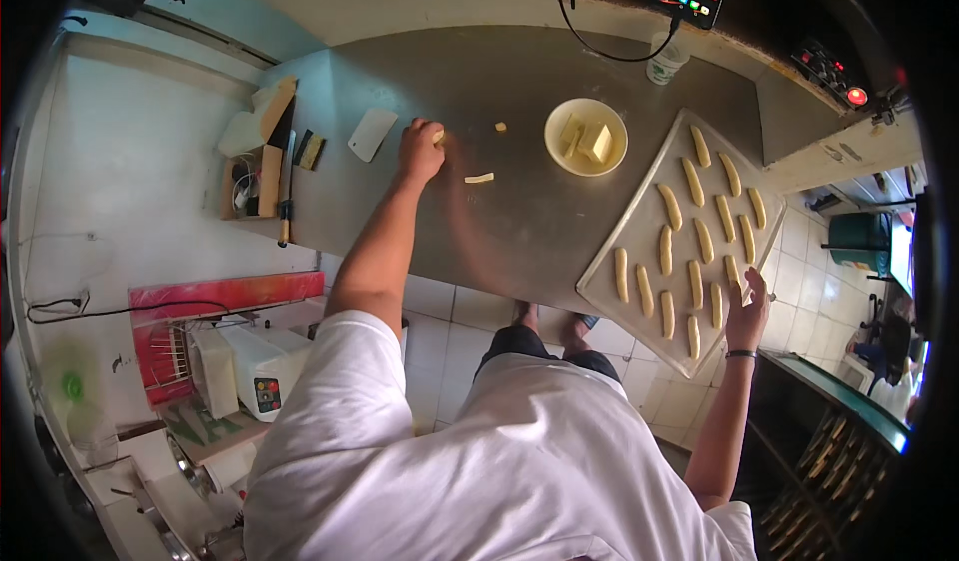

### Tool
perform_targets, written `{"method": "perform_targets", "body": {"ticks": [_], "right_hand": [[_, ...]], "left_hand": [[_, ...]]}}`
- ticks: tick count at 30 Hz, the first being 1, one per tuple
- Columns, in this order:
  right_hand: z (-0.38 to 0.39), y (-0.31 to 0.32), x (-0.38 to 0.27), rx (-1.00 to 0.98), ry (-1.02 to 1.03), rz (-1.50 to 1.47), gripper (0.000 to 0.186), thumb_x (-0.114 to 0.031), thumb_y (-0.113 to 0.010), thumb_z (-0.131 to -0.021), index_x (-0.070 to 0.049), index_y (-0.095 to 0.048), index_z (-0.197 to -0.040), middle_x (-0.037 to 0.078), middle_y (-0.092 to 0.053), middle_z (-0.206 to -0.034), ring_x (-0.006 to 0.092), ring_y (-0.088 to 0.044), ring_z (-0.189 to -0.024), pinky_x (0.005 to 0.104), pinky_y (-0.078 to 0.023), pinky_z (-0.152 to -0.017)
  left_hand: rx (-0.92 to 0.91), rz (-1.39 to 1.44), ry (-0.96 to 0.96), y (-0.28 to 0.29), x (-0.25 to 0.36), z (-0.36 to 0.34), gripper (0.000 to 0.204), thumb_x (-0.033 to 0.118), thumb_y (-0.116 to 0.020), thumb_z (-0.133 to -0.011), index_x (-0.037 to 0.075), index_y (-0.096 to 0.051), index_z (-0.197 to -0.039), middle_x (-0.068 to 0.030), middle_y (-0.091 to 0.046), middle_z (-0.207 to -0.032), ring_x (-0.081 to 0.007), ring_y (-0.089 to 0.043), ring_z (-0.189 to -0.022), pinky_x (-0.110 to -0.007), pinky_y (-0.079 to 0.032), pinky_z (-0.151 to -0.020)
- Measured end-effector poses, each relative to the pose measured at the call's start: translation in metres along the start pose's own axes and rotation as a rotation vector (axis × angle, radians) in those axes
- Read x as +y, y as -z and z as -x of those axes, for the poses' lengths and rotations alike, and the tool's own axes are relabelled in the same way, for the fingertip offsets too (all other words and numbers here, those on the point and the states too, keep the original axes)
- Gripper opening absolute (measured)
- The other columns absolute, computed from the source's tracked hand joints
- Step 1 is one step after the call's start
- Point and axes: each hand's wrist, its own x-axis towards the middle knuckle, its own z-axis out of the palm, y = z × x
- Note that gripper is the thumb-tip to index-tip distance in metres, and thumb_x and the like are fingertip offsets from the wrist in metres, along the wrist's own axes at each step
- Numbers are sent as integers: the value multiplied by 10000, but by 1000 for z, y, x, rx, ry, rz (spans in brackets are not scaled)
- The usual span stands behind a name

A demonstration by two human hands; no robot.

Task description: The person places a tray of dough rolls into a rack, then shapes dough portions into rolls on a worktable, places them on a tray, cuts cheese into strips using a scraper, and puts the strips into a bowl.

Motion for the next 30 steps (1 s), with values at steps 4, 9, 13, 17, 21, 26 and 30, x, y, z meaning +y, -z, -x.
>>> {"method": "perform_targets", "body": {"ticks": [4, 9, 13, 17, 21, 26, 30], "right_hand": [[-9, 21, -18, -113, -7, -90, 273, -152, -692, -970, -35, -685, -1217, 140, -693, -1294, 321, -660, -1194, 410, -512, -1022], [-18, 0, -127, -272, 85, -310, 237, -127, -684, -976, -21, -712, -1186, 138, -723, -1203, 280, -684, -1164, 380, -533, -977], [-14, -91, -206, -487, 472, -347, 230, -108, -670, -937, -26, -727, -1144, 164, -718, -1095, 342, -676, -1054, 415, -544, -941], [4, -145, -286, -491, 722, -343, 204, -130, -663, -909, -36, -739, -1074, 159, -713, -1057, 366, -661, -1012, 464, -543, -914], [8, -192, -328, -546, 702, -290, 204, -130, -647, -913, -52, -747, -1074, 163, -706, -1040, 371, -658, -1011, 465, -542, -909], [-14, -268, -343, -498, 719, -143, 240, -160, -622, -925, -74, -758, -1103, 152, -705, -1033, 364, -655, -1042, 460, -529, -945], [-10, -303, -357, -393, 690, -6, 241, -169, -635, -917, -130, -771, -1112, 125, -686, -1129, 330, -615, -1140, 457, -486, -1035]], "left_hand": [[-168, 84, 176, 23, 6, -21, 186, 55, -681, -843, 71, -740, -1019, -134, -724, -1028, -316, -708, -920, -432, -571, -824], [-304, 366, 282, 100, 78, 47, 154, 141, -694, -892, 60, -740, -1014, -132, -734, -967, -269, -717, -856, -404, -567, -773], [-402, 273, 94, 51, 78, 131, 157, 172, -720, -901, 43, -732, -991, -156, -715, -993, -329, -700, -930, -434, -560, -833], [-240, 367, 95, 68, 116, 143, 260, 188, -705, -918, 55, -697, -1141, -168, -695, -1070, -392, -675, -987, -469, -547, -881], [-371, 147, -31, 65, 111, 187, 503, 281, -602, -988, 55, -549, -1434, -162, -561, -1450, -357, -541, -1331, -553, -421, -1100], [-351, 152, -180, 57, 102, 200, 658, 443, -588, -981, 61, -490, -1508, -124, -333, -1667, -341, -311, -1538, -666, -203, -1221], [-420, 161, -160, 72, 94, 199, 705, 501, -581, -973, 58, -486, -1512, -134, -316, -1674, -363, -323, -1527, -700, -186, -1205]]}}
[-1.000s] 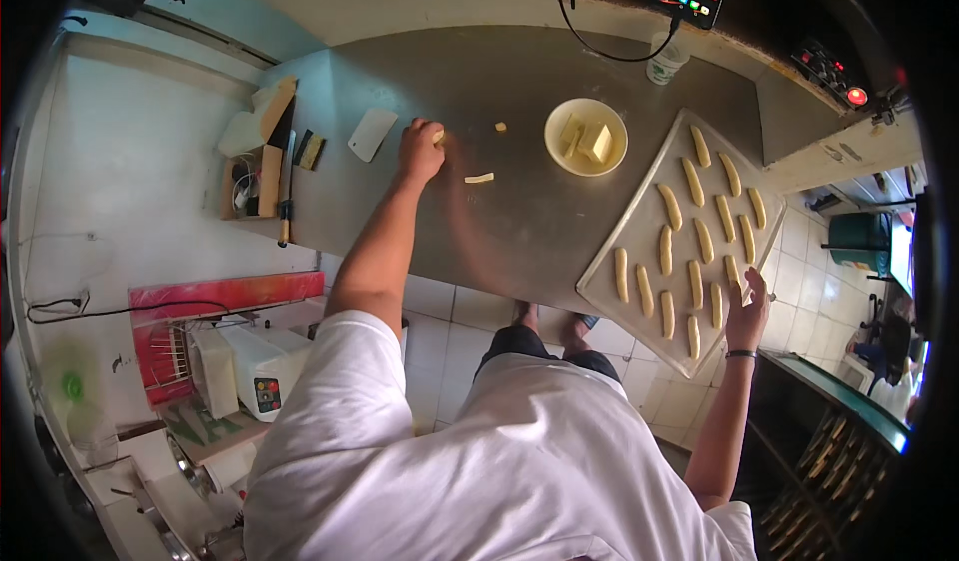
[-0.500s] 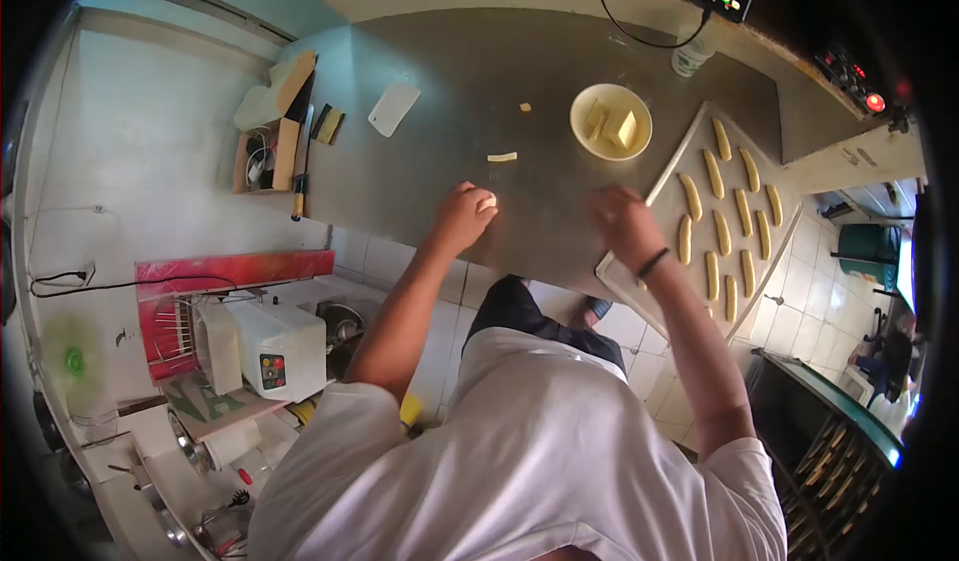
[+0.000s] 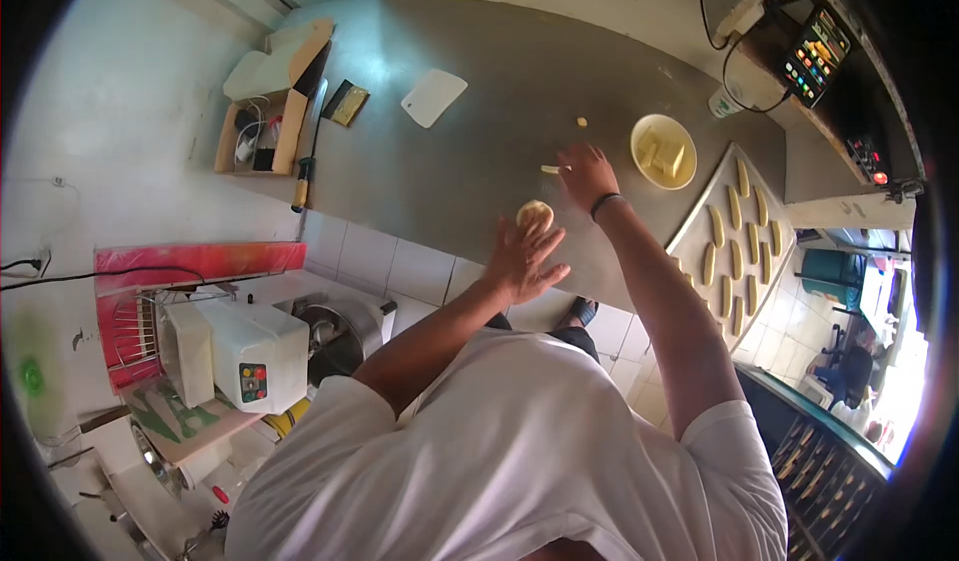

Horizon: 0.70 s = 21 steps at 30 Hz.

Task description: The person places a tray of dough rolls into a rack, then shapes dough portions into rolls on a worktable, places them on a tray, cuts cheese into strips using a scraper, and puts the strips into a bowl.

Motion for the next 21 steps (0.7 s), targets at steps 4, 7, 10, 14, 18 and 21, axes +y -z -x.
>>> {"method": "perform_targets", "body": {"ticks": [4, 7, 10, 14, 18, 21], "right_hand": [[6, -4, -14, -76, -126, 73, 250, -211, -667, -900, -119, -765, -1111, 90, -652, -1237, 315, -572, -1223, 475, -467, -1059], [14, -3, -21, 2, -144, 159, 179, -196, -664, -898, -139, -778, -1025, 66, -676, -1169, 283, -618, -1167, 473, -498, -1004], [25, 3, -39, -53, -292, -217, 165, -165, -684, -906, -97, -771, -1029, 94, -724, -1047, 248, -697, -983, 390, -559, -866], [53, 6, -60, -42, -354, -574, 172, -151, -702, -919, -43, -753, -1043, 88, -746, -932, 170, -704, -834, 299, -556, -758], [65, -4, -73, -73, -529, -1068, 241, -154, -718, -927, 26, -706, -1086, 34, -722, -925, 99, -654, -847, 261, -527, -777], [71, 0, -89, -33, -569, -1126, 210, -153, -704, -954, 12, -700, -1085, 30, -722, -971, 97, -652, -870, 253, -520, -804]], "left_hand": [[5, -30, -149, 0, -23, 33, 635, 481, -568, -993, 61, -529, -1468, -162, -326, -1656, -367, -328, -1519, -732, -197, -1180], [-12, 31, -196, 12, -34, 19, 528, 387, -598, -1005, 44, -584, -1406, -180, -457, -1567, -371, -441, -1453, -644, -342, -1158], [-213, 886, 229, 55, -55, -7, 430, 244, -649, -994, 31, -616, -1367, -184, -621, -1390, -348, -600, -1300, -485, -500, -1057], [353, 646, -71, 45, -86, -27, 407, 111, -680, -978, 9, -610, -1366, -143, -714, -1160, -276, -695, -1062, -364, -555, -946], [35, 1118, 167, 39, -81, -47, 397, 76, -683, -981, -9, -599, -1360, -75, -706, -1102, -156, -677, -1001, -313, -551, -932], [-9, 1402, 193, 31, -83, -47, 387, 70, -693, -975, -1, -599, -1344, -56, -698, -1095, -115, -661, -1018, -286, -548, -927]]}}
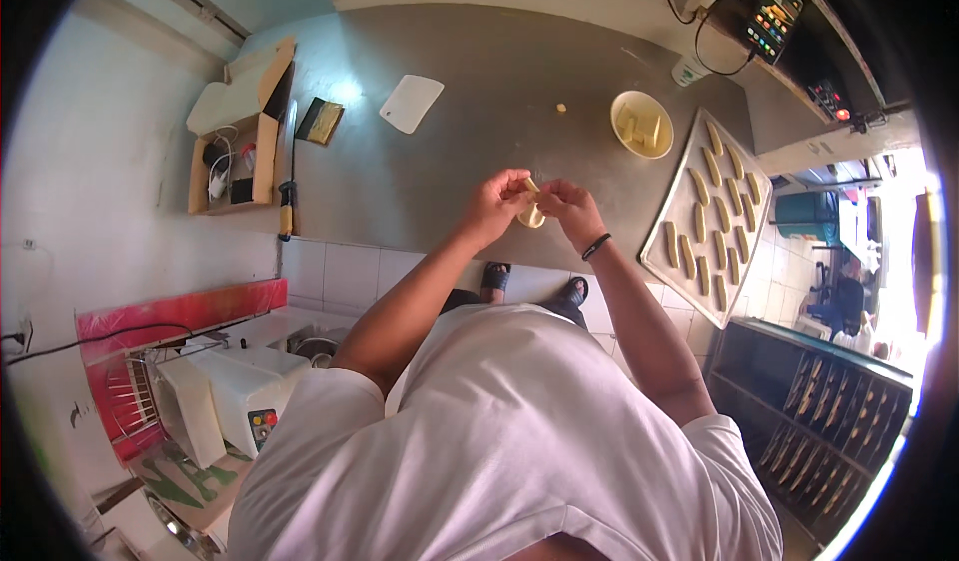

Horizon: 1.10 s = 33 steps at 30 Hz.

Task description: The person places a tray of dough rolls into a rack, then shapes dough portions into rolls on a worktable, places them on a tray, cuts cheese into strips using a scraper, and puts the strips into a bowl.

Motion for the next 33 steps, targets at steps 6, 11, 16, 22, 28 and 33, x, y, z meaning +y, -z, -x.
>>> {"method": "perform_targets", "body": {"ticks": [6, 11, 16, 22, 28, 33], "right_hand": [[14, 15, 9, -7, -34, -69, 192, -187, -699, -973, -22, -700, -1070, 19, -720, -971, 92, -662, -896, 255, -528, -823], [18, 18, 9, 43, -137, -271, 189, -223, -685, -984, -54, -696, -1069, 14, -714, -952, 103, -664, -856, 252, -525, -811], [26, 42, 20, 177, -180, -422, 161, -202, -682, -982, -59, -685, -1056, 11, -700, -932, 99, -643, -803, 242, -510, -776], [27, 53, 24, 147, -86, -210, 216, -229, -674, -985, -57, -699, -1114, 17, -717, -951, 114, -665, -860, 279, -522, -807], [18, 37, 15, 179, 119, 334, 209, -218, -735, -936, -41, -770, -1040, 48, -705, -870, 156, -644, -765, 301, -527, -764], [-16, 16, 23, 93, 241, 810, 230, -191, -767, -830, -124, -795, -1048, 119, -726, -1001, 319, -686, -986, 411, -558, -897]], "left_hand": [[-20, 62, 132, -16, 13, -1, 369, 69, -688, -971, 12, -593, -1323, -52, -690, -1059, -133, -669, -979, -281, -556, -900], [-46, 210, 169, -19, 6, -11, 320, 64, -708, -929, 16, -636, -1236, -44, -693, -998, -117, -667, -909, -275, -559, -835], [-75, 85, 184, -17, 1, -37, 271, 59, -695, -928, 24, -639, -1192, -39, -681, -958, -109, -668, -866, -275, -567, -795], [144, -249, 95, 7, 0, -85, 399, 169, -695, -966, 26, -627, -1332, -104, -734, -1123, -150, -697, -888, -304, -568, -785], [194, -770, -147, 11, 12, -65, 390, 198, -729, -917, -20, -688, -1238, -197, -744, -1058, -234, -728, -866, -365, -585, -796], [66, -715, -82, 23, -11, -39, 353, 201, -744, -901, 3, -724, -1193, -157, -747, -1059, -254, -737, -912, -382, -586, -816]]}}
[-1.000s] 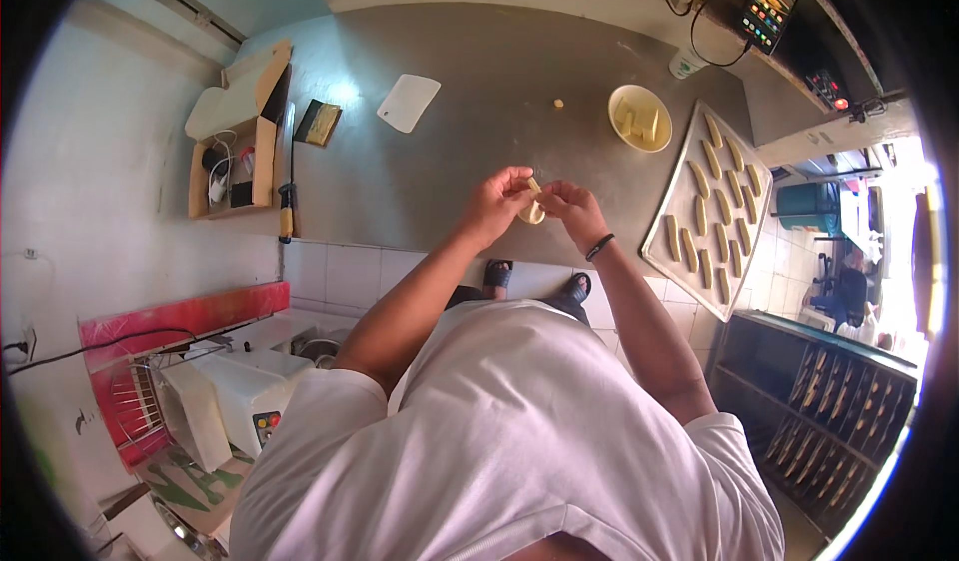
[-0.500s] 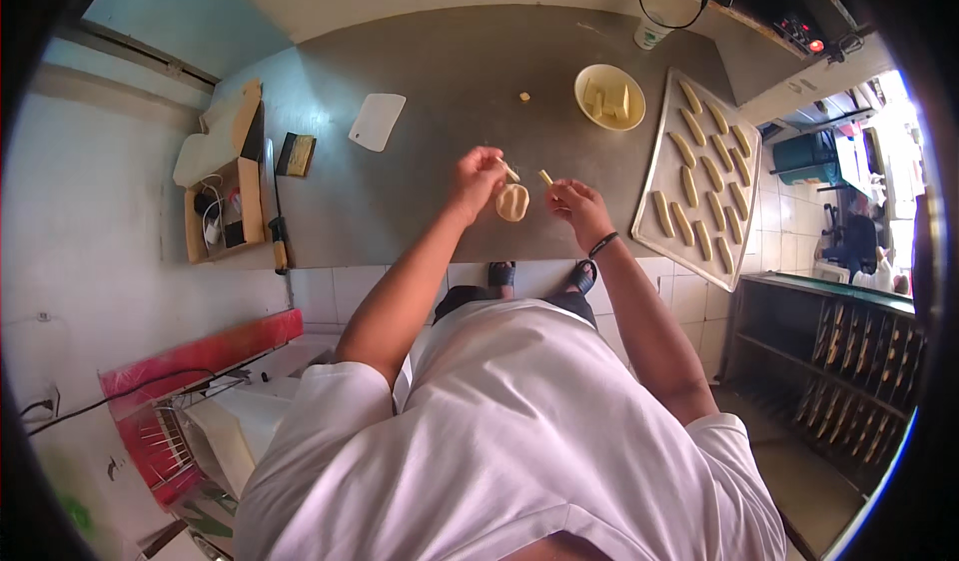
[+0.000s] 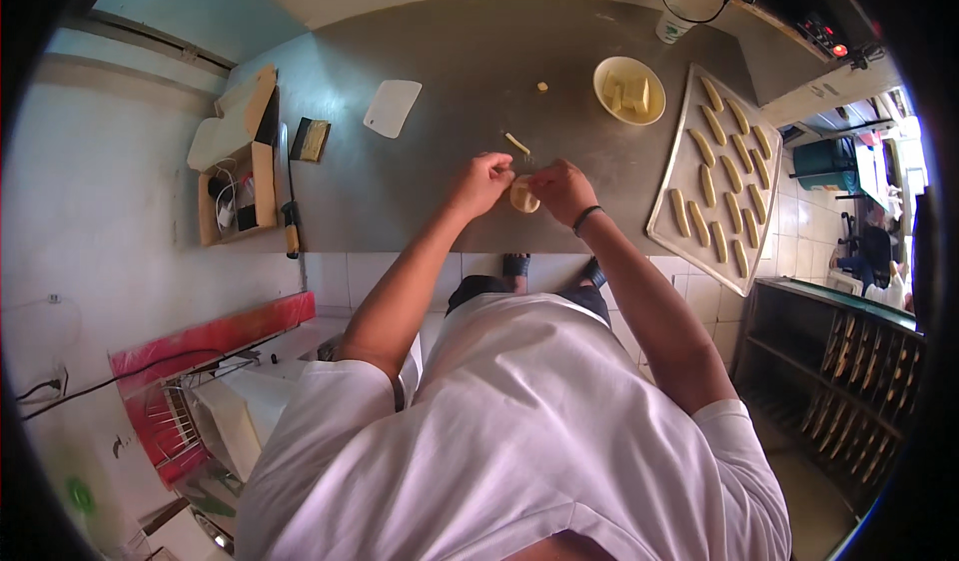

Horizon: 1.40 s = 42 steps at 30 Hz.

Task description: The person places a tray of dough rolls into a rack, then shapes dough portions into rolls on a worktable, places them on a tray, cuts cheese into strips using a scraper, and puts the strips into a bowl.

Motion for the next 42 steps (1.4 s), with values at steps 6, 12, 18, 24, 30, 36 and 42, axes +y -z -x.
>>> {"method": "perform_targets", "body": {"ticks": [6, 12, 18, 24, 30, 36, 42], "right_hand": [[-14, -2, 32, 14, 198, 214, 194, -220, -750, -822, -156, -768, -1004, 83, -698, -1081, 318, -627, -1109, 433, -511, -1006], [9, -4, 6, 84, 207, 290, 153, -193, -717, -822, -179, -757, -969, 60, -646, -1088, 288, -614, -1082, 433, -505, -942], [85, -6, 5, 125, 150, 420, 269, -239, -730, -845, -220, -743, -1112, 62, -603, -1103, 294, -573, -1119, 465, -464, -956], [30, 1, -3, 199, 111, 246, 521, -299, -785, -819, -185, -655, -1310, 90, -594, -1278, 323, -526, -1264, 525, -410, -1070], [22, -14, 20, 169, 222, 508, 617, -292, -784, -817, -193, -593, -1395, 92, -481, -1528, 334, -383, -1468, 528, -253, -1251], [22, -18, 13, 113, 64, 208, 493, -272, -799, -817, -183, -687, -1289, 71, -541, -1493, 305, -400, -1474, 514, -267, -1251], [44, -17, 19, 113, 148, 369, 410, -301, -796, -830, -160, -708, -1205, 66, -559, -1455, 300, -414, -1459, 526, -258, -1246]], "left_hand": [[-275, -203, -142, -9, 15, -4, 276, 98, -754, -855, 54, -752, -1128, -120, -693, -1034, -269, -701, -912, -382, -565, -836], [-155, -388, -337, -8, 8, 17, 243, 101, -751, -818, 109, -757, -1061, -132, -678, -1133, -334, -645, -1082, -439, -516, -943], [88, -742, -459, 3, 13, 95, 317, 197, -775, -851, 147, -734, -1161, -102, -586, -1381, -360, -555, -1274, -525, -429, -1068], [110, -337, -312, -7, 16, 35, 347, 335, -748, -898, 164, -729, -1200, -126, -561, -1432, -358, -471, -1392, -588, -330, -1167], [88, -671, -510, -13, -10, 31, 371, 355, -789, -873, 155, -714, -1176, -96, -530, -1464, -332, -462, -1411, -622, -279, -1202], [76, -485, -367, -14, -17, 31, 325, 374, -781, -862, 230, -729, -1148, -100, -518, -1499, -327, -438, -1444, -639, -223, -1226], [-19, -616, -465, -13, -8, 42, 353, 401, -812, -835, 173, -696, -1079, -92, -519, -1489, -327, -429, -1453, -640, -213, -1231]]}}
